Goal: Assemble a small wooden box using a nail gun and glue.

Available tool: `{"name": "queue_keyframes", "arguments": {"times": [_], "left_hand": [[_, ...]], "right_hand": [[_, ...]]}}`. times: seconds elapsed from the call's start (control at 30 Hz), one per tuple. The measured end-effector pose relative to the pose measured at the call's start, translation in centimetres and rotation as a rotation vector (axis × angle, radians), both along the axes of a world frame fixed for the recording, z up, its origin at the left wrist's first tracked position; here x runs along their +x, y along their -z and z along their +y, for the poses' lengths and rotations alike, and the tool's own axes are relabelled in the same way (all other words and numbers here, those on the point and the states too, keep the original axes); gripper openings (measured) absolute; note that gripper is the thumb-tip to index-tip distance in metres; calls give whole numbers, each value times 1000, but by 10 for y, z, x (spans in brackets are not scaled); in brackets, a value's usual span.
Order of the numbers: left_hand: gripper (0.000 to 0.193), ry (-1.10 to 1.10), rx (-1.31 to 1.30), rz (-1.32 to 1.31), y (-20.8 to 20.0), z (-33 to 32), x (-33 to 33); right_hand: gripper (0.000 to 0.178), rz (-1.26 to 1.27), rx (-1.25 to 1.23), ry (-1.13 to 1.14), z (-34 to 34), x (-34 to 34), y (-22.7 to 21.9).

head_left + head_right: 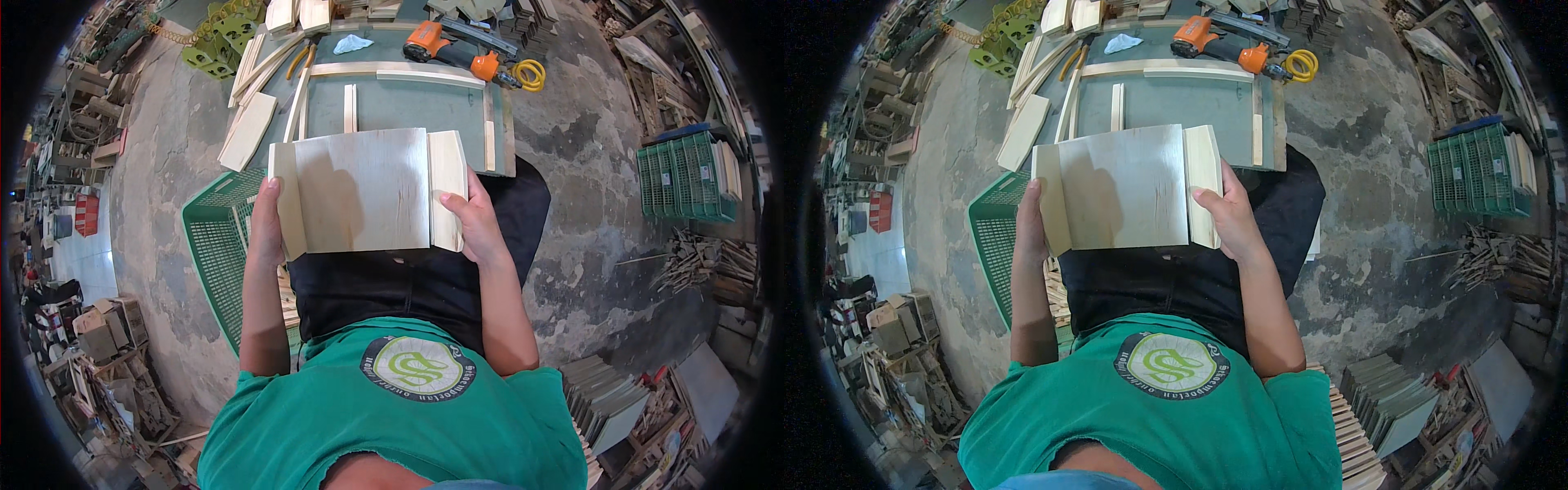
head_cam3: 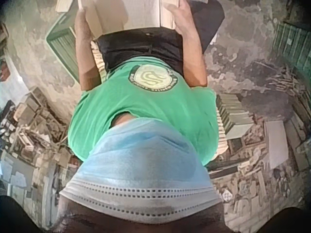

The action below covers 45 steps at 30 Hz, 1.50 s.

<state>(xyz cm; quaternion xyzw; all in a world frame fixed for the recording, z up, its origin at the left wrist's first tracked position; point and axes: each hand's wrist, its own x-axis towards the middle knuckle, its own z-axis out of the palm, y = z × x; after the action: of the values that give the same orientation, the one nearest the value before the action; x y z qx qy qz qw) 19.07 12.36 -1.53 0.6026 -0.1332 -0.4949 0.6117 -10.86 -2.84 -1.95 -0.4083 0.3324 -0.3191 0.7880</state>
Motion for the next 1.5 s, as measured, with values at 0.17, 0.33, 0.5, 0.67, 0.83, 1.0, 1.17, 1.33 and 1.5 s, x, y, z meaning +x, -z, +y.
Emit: {"name": "queue_keyframes", "arguments": {"times": [0.17,0.33,0.5,0.67,0.83,1.0,1.17,1.33,1.5], "left_hand": [[56,12,0,2,8,1,2],[54,10,12,-22,6,-1,0],[51,8,52,-123,3,-6,-5],[46,13,54,-172,-16,-12,-21],[47,52,26,-164,-7,-12,-21],[47,61,-15,-136,-7,-16,-27],[42,137,-77,-94,-1,-42,-33],[39,199,-4,-155,16,-111,-46],[32,267,46,-128,46,-152,-43]], "right_hand": [[69,22,-19,12,2,2,0],[71,56,-59,13,4,4,0],[73,61,-95,-3,5,5,1],[76,230,-299,-51,5,7,4],[77,228,-297,-46,3,6,8],[77,231,-285,-58,0,3,16],[71,580,-564,20,-13,-7,19],[47,588,-486,97,-44,-32,12],[38,588,-404,210,-73,-40,27]]}}
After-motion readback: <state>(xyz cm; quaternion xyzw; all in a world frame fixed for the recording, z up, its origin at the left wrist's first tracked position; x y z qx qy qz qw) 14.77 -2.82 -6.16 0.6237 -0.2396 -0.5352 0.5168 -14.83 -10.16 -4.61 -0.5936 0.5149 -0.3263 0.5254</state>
